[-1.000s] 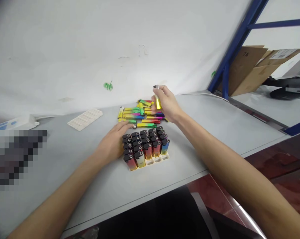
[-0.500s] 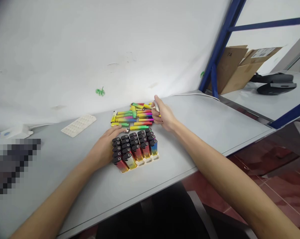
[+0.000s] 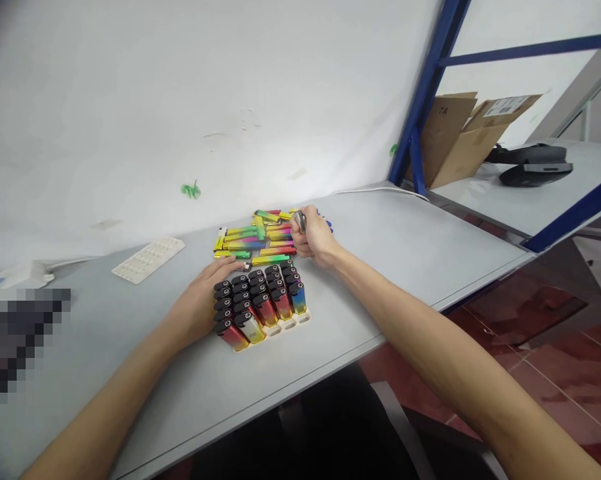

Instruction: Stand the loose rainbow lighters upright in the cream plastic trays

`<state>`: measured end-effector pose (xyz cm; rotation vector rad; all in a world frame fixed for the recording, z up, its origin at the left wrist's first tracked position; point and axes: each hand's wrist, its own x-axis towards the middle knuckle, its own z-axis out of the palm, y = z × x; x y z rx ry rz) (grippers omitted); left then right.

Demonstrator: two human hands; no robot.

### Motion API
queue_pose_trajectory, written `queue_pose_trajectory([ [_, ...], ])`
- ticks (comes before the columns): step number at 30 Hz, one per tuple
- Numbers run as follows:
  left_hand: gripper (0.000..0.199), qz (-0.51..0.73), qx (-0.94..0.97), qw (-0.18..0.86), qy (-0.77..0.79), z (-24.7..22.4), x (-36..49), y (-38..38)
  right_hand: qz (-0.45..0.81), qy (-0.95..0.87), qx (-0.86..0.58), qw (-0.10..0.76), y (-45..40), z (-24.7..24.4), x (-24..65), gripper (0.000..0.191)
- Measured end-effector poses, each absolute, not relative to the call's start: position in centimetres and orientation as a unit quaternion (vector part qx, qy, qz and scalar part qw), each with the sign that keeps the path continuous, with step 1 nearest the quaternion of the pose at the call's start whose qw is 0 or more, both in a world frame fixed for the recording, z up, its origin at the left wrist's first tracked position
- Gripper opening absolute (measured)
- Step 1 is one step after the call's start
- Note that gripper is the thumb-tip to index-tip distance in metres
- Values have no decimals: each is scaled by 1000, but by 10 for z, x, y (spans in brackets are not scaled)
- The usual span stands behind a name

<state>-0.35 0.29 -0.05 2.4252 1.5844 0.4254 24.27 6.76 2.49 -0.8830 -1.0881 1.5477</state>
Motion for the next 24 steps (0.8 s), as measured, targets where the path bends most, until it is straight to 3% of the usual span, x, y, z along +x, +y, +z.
queue_pose_trajectory([
  [5,61,136,823,109,541,1,-3,2,638,-442,-379,503,69,23,242,46],
  [13,61,159,820,118,537,1,-3,3,635,-453,-376,501,68,25,242,35],
  [18,61,145,818,112,545,1,-2,3,623,-440,-399,508,70,23,241,42],
  [24,52,114,811,66,570,10,4,-1,573,-457,-389,558,75,18,244,45],
])
